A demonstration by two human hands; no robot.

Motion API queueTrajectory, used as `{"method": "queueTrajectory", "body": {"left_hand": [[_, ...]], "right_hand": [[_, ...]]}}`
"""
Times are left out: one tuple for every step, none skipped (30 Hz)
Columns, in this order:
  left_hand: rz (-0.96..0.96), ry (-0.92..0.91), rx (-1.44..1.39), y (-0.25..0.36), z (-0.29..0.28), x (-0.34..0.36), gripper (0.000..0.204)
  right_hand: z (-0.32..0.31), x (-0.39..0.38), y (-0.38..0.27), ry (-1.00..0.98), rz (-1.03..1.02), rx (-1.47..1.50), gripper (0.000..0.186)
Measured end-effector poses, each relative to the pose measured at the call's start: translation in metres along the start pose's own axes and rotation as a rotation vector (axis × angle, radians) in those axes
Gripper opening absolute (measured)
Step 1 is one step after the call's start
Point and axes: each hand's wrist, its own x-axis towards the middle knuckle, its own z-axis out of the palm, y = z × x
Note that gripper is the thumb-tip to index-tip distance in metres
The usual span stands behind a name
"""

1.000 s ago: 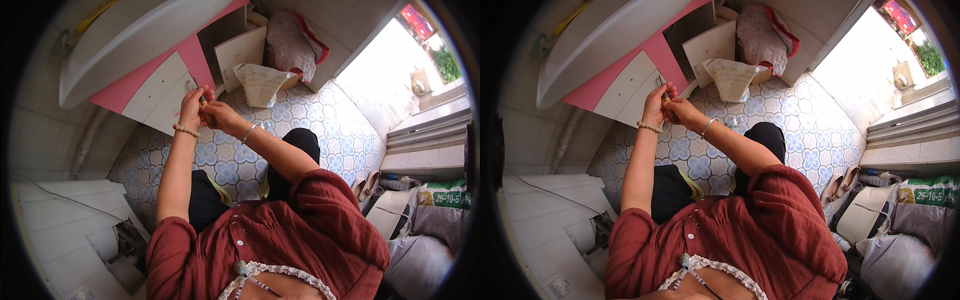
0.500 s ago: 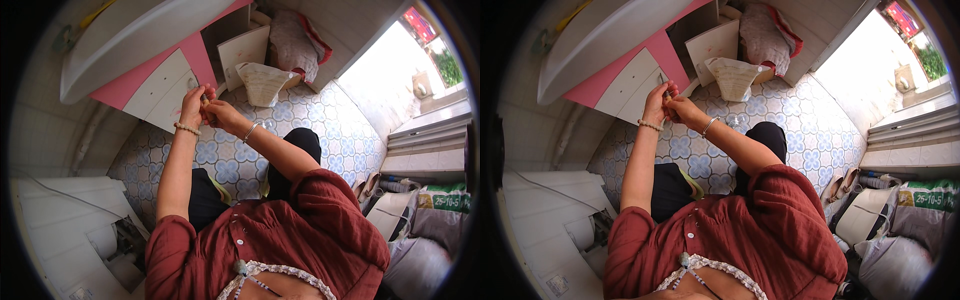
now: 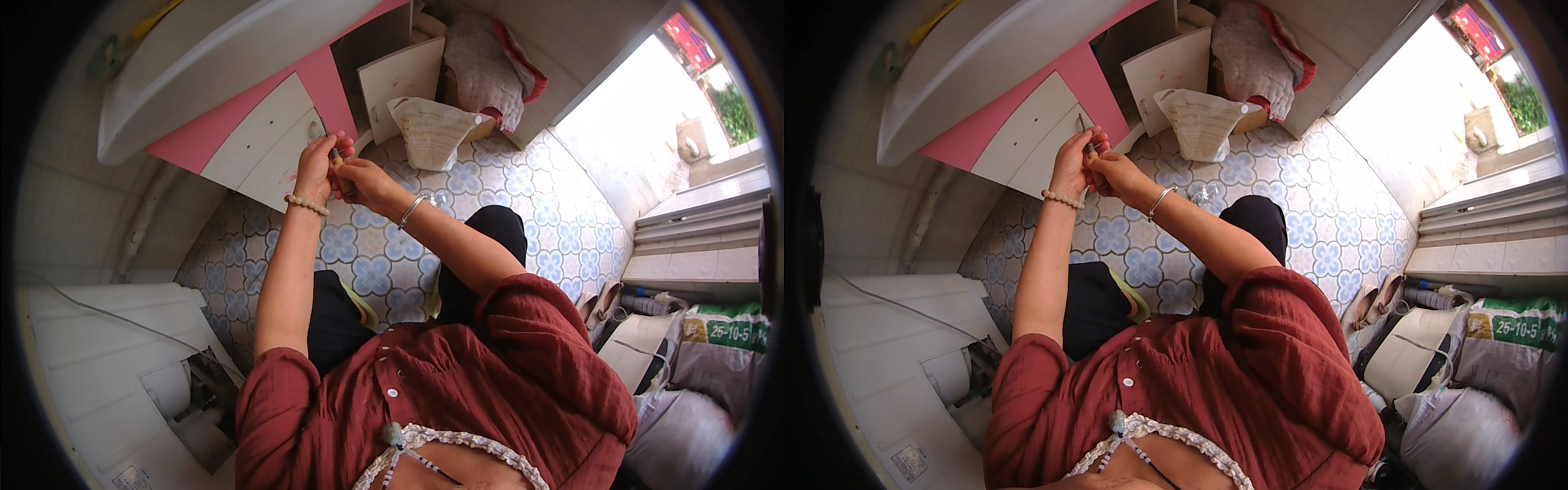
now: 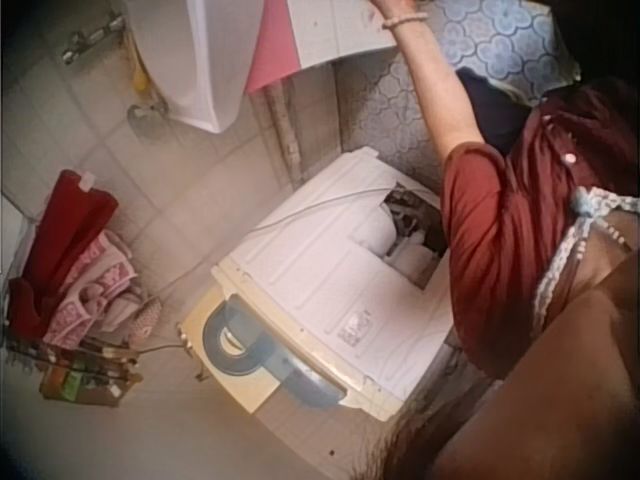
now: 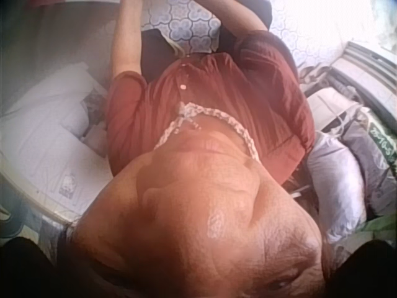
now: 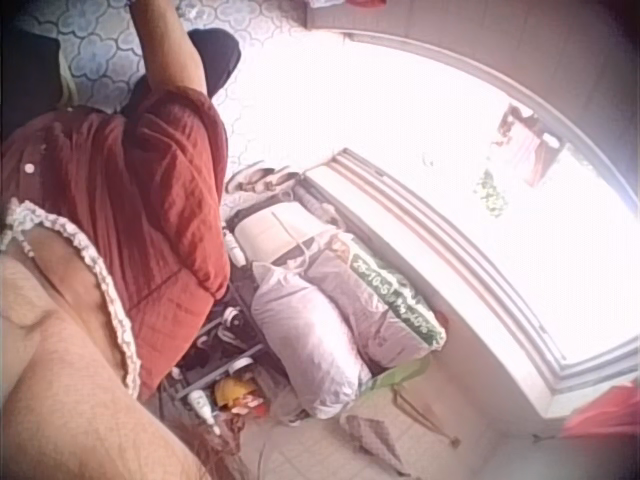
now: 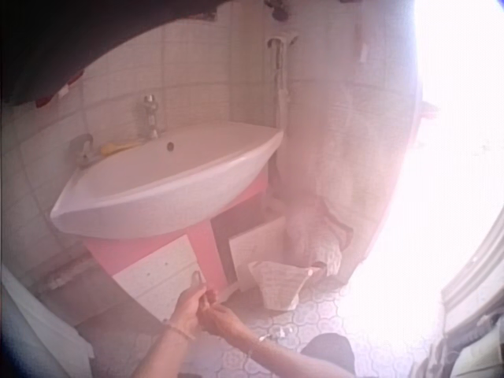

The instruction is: The person reaches into the base of a washing machine to connect internal components and then uses a screwdriver on a nearby cabinet door.

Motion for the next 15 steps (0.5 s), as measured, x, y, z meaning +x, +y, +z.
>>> {"method": "queueTrajectory", "body": {"left_hand": [[0.002, -0.005, -0.002, -0.001, -0.002, 0.001, 0.016], [0.005, -0.01, -0.004, -0.002, -0.004, 0.003, 0.016], [0.006, -0.018, -0.007, -0.002, -0.004, 0.004, 0.016], [0.006, -0.019, -0.006, -0.003, -0.005, 0.005, 0.017], [0.007, -0.02, -0.005, -0.003, -0.005, 0.006, 0.017], [0.006, -0.02, -0.004, -0.003, -0.003, 0.005, 0.017], [0.006, -0.019, -0.005, -0.002, -0.002, 0.004, 0.017], [0.006, -0.018, -0.007, -0.001, 0.0, 0.004, 0.017], [0.003, -0.01, -0.009, -0.001, 0.0, 0.0, 0.018], [0.027, 0.004, -0.005, 0.0, -0.001, 0.0, 0.018], [0.052, 0.017, 0.0, 0.003, -0.003, 0.004, 0.019], [0.065, 0.035, 0.004, 0.003, -0.007, 0.005, 0.019], [0.116, 0.037, -0.02, 0.003, -0.008, 0.007, 0.019], [0.165, 0.039, -0.044, 0.007, -0.009, 0.011, 0.02], [0.16, 0.099, -0.069, 0.012, -0.015, 0.01, 0.021]], "right_hand": [[0.002, -0.001, -0.001, 0.004, 0.002, -0.003, 0.017], [0.003, -0.001, -0.001, 0.007, 0.005, -0.006, 0.016], [0.002, -0.001, -0.001, 0.004, 0.001, -0.007, 0.017], [0.001, -0.001, -0.001, 0.0, -0.004, -0.009, 0.017], [0.0, 0.0, -0.001, -0.004, -0.008, -0.011, 0.017], [-0.001, 0.0, 0.001, 0.001, -0.01, -0.013, 0.017], [-0.003, 0.002, 0.002, 0.006, -0.012, -0.015, 0.018], [-0.004, 0.003, 0.002, 0.011, -0.014, -0.016, 0.018], [-0.002, 0.002, 0.003, 0.004, -0.02, -0.019, 0.019], [-0.001, 0.002, 0.003, -0.004, -0.026, -0.021, 0.02], [0.0, 0.002, 0.001, -0.01, -0.033, -0.022, 0.021], [0.003, -0.001, -0.001, -0.017, -0.026, 0.036, 0.026], [-0.003, 0.002, 0.002, -0.03, -0.024, 0.122, 0.028], [-0.014, 0.005, 0.0, 0.024, -0.012, 0.098, 0.03], [-0.022, 0.006, -0.004, 0.073, -0.034, 0.106, 0.03]]}}
